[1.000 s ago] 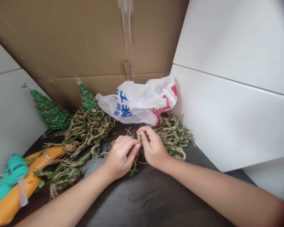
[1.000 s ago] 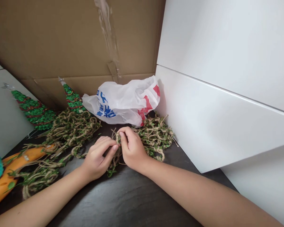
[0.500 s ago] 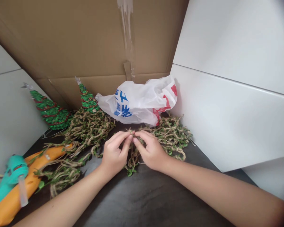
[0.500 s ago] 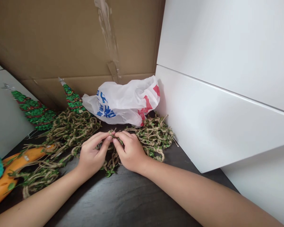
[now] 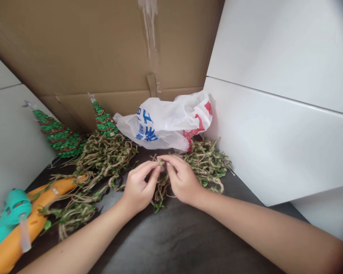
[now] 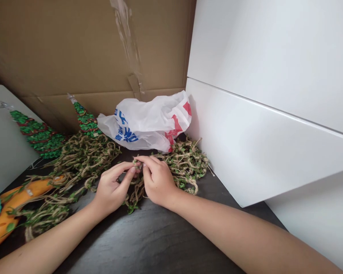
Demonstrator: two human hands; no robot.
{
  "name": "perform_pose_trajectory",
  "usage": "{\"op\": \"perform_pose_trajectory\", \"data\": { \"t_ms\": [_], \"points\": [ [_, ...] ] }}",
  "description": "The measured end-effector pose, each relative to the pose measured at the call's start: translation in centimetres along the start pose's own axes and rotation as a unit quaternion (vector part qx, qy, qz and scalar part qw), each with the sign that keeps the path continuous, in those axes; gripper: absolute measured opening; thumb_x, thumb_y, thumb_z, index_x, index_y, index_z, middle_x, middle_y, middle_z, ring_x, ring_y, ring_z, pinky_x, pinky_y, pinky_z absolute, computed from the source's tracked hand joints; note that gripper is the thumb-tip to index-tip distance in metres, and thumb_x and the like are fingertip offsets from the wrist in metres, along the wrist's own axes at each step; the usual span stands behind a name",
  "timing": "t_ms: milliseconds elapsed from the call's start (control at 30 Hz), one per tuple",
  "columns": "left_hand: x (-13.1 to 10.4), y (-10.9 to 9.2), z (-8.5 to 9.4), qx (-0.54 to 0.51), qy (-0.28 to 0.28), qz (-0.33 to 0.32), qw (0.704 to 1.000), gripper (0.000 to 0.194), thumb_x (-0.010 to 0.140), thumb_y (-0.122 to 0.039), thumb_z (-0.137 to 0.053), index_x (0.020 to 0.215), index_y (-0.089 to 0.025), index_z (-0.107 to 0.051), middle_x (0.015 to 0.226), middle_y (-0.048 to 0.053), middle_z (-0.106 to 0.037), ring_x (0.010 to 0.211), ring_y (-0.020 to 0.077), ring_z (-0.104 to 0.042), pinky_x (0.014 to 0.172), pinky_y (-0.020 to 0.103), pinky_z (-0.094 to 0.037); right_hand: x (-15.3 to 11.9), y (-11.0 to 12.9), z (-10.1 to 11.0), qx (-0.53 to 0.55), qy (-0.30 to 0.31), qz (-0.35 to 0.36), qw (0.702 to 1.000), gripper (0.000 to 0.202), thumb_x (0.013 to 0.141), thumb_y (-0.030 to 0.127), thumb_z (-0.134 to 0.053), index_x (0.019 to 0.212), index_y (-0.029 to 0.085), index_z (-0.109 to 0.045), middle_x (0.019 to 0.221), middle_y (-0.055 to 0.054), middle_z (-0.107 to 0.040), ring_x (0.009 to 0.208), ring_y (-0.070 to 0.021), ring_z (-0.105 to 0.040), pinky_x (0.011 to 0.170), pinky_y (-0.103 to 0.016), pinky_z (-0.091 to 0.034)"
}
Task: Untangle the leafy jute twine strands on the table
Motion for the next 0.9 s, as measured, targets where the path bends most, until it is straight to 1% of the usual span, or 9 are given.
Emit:
{"op": "perform_pose_trajectory", "data": {
  "t_ms": [100, 267, 433, 467, 533, 667, 767, 900],
  "points": [
    [0.0, 0.0, 0.1, 0.004, 0.001, 0.009, 1.000, 0.012, 0.094, -0.016, -0.060, 0.098, -0.016, -0.071, 0.084, 0.002, -0.074, 0.076, 0.0112, -0.069, 0.076, 0.022, -0.056, 0.0, 0.0, 0.0, 0.002, -0.001, 0.000, 1.000, 0.033, 0.097, 0.013, -0.043, 0.117, 0.024, -0.066, 0.115, -0.005, -0.072, 0.107, -0.0183, -0.066, 0.098, -0.038, -0.051],
    [0.0, 0.7, -0.1, 0.011, 0.004, 0.037, 0.999, 0.007, 0.091, -0.020, -0.065, 0.090, -0.018, -0.071, 0.079, -0.001, -0.075, 0.070, 0.0105, -0.069, 0.071, 0.021, -0.055, 0.0, -0.1, 0.0, -0.008, -0.001, -0.010, 1.000, 0.031, 0.096, 0.013, -0.042, 0.113, 0.022, -0.066, 0.111, -0.006, -0.071, 0.105, -0.0186, -0.065, 0.097, -0.039, -0.050],
    [-0.1, 0.9, -0.1, 0.004, 0.006, 0.058, 0.998, 0.005, 0.089, -0.023, -0.069, 0.089, -0.020, -0.072, 0.080, -0.002, -0.075, 0.068, 0.0108, -0.069, 0.067, 0.022, -0.054, 0.0, 0.2, 0.7, 0.019, -0.041, -0.004, 0.999, 0.030, 0.097, 0.011, -0.038, 0.105, 0.020, -0.065, 0.101, -0.005, -0.067, 0.100, -0.0168, -0.063, 0.092, -0.034, -0.050],
    [-0.2, 1.0, -0.1, 0.004, 0.006, 0.064, 0.998, 0.004, 0.089, -0.023, -0.069, 0.089, -0.020, -0.072, 0.080, -0.002, -0.075, 0.068, 0.0106, -0.068, 0.068, 0.022, -0.054, 0.0, 0.3, 0.7, 0.018, -0.039, 0.000, 0.999, 0.029, 0.097, 0.012, -0.038, 0.104, 0.020, -0.065, 0.100, -0.005, -0.066, 0.099, -0.0169, -0.062, 0.090, -0.034, -0.050],
    [-0.3, 1.3, -0.2, -0.008, 0.000, 0.085, 0.996, 0.005, 0.088, -0.025, -0.070, 0.091, -0.020, -0.069, 0.080, -0.002, -0.074, 0.069, 0.0108, -0.069, 0.069, 0.023, -0.054, 0.0, 0.5, 0.5, 0.003, -0.017, 0.004, 1.000, 0.025, 0.096, 0.014, -0.041, 0.104, 0.019, -0.064, 0.099, -0.006, -0.063, 0.096, -0.0178, -0.061, 0.089, -0.035, -0.050],
    [-0.6, 2.2, -0.1, -0.065, -0.043, 0.133, 0.988, 0.023, 0.086, -0.028, -0.073, 0.102, -0.021, -0.058, 0.082, -0.002, -0.069, 0.073, 0.0126, -0.069, 0.069, 0.025, -0.054, -0.1, 0.5, 0.0, -0.025, 0.017, -0.015, 0.999, 0.017, 0.095, 0.018, -0.047, 0.102, 0.019, -0.062, 0.099, -0.005, -0.058, 0.092, -0.0187, -0.059, 0.087, -0.037, -0.049],
    [-0.5, 2.0, -0.4, -0.070, -0.024, 0.123, 0.990, 0.024, 0.089, -0.026, -0.068, 0.110, -0.021, -0.056, 0.083, -0.002, -0.069, 0.073, 0.0118, -0.068, 0.071, 0.025, -0.053, -0.2, 0.6, 0.1, -0.022, 0.018, -0.024, 0.999, 0.013, 0.096, 0.021, -0.046, 0.095, 0.020, -0.059, 0.095, -0.005, -0.054, 0.091, -0.0185, -0.056, 0.087, -0.037, -0.048],
    [-0.1, 1.4, -0.4, -0.031, 0.001, 0.091, 0.995, 0.019, 0.093, -0.021, -0.062, 0.111, -0.021, -0.058, 0.080, -0.002, -0.066, 0.071, 0.0103, -0.063, 0.070, 0.024, -0.051, -0.1, 0.7, 0.6, -0.002, -0.013, -0.017, 1.000, 0.008, 0.096, 0.025, -0.048, 0.090, 0.020, -0.051, 0.095, -0.004, -0.048, 0.091, -0.0174, -0.052, 0.085, -0.035, -0.047]
  ]
}}
Point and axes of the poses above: each hand's wrist, its own x-axis towards the middle knuckle, its own z-axis out of the back of the hand, y = z × x, the point moved 6 cm from there along x, towards the middle knuckle
